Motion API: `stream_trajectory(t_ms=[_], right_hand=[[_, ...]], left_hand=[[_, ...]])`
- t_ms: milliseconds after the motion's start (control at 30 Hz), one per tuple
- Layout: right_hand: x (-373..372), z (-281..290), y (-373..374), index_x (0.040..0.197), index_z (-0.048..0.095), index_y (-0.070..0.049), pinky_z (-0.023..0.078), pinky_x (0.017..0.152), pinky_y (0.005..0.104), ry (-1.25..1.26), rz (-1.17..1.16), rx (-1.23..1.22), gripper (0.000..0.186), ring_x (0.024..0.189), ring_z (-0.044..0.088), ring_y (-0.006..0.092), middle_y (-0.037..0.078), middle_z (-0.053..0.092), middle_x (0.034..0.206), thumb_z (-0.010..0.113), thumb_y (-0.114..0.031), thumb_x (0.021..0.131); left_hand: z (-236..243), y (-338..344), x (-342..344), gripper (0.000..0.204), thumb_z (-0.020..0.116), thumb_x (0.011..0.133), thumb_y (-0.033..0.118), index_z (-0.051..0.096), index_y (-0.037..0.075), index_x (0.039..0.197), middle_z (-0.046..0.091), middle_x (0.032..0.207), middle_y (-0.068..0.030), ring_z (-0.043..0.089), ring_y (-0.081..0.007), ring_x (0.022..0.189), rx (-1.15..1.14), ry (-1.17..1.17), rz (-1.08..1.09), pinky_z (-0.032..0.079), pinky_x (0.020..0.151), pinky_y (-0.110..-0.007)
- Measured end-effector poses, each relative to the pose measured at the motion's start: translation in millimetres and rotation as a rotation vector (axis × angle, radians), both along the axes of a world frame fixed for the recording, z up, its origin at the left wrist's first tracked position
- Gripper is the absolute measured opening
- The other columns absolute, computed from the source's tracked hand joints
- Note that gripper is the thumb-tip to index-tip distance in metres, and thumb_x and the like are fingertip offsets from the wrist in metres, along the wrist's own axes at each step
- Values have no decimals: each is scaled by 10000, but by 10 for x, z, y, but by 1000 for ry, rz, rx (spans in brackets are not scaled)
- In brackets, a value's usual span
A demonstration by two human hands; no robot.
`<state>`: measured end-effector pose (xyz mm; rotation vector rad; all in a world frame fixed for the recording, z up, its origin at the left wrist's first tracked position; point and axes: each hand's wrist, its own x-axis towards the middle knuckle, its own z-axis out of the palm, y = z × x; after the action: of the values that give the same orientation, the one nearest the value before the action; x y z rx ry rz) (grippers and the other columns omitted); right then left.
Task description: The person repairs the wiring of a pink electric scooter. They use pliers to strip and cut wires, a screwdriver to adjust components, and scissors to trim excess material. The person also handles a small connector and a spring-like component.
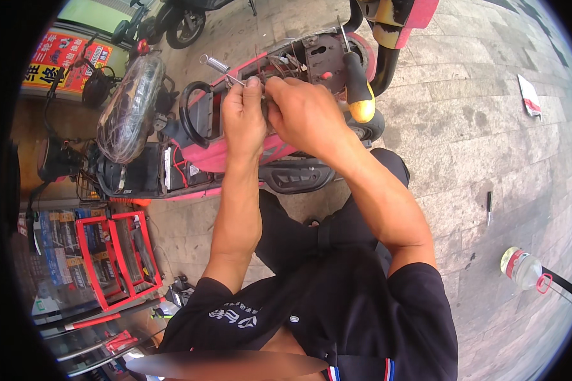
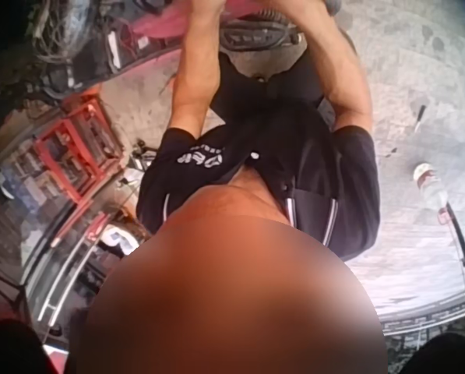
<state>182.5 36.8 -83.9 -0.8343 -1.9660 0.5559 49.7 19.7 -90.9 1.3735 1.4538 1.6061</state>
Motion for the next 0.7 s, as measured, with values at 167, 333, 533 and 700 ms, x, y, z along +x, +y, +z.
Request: stream_trajectory(t_ms=[167,333,533,700], right_hand=[[6,-11,-6,853,500,-44,456,564,516,-38,14,39,100,677,590,423,160,589,733,583,-78,808],[19,-18,-12,851,499,-49,460,561,514,-38,34,51,98,672,592,420,159,590,737,582,-77,807],[65,-8,-84,900,521,-26,457,588,488,4,28,-14,122,726,587,424,179,593,769,595,-36,804],[88,192,-236,1086,600,-32,505,579,323,359,-26,-130,279,682,608,279,137,619,988,659,-37,813]], left_hand=[[-67,-2,28,288,546,973,195,539,-3,763,488,603,-3,402,-81,589,59,58,131,354,514,-295],[-74,-9,-12,275,542,967,180,541,-2,761,484,605,3,394,-81,578,33,59,131,342,500,-297],[-73,-55,1,250,587,966,223,558,14,831,520,639,13,455,-64,603,40,1,29,393,531,-253],[-64,-172,1,182,658,905,167,571,10,931,625,771,-76,588,-148,652,164,218,-65,470,578,-294]])
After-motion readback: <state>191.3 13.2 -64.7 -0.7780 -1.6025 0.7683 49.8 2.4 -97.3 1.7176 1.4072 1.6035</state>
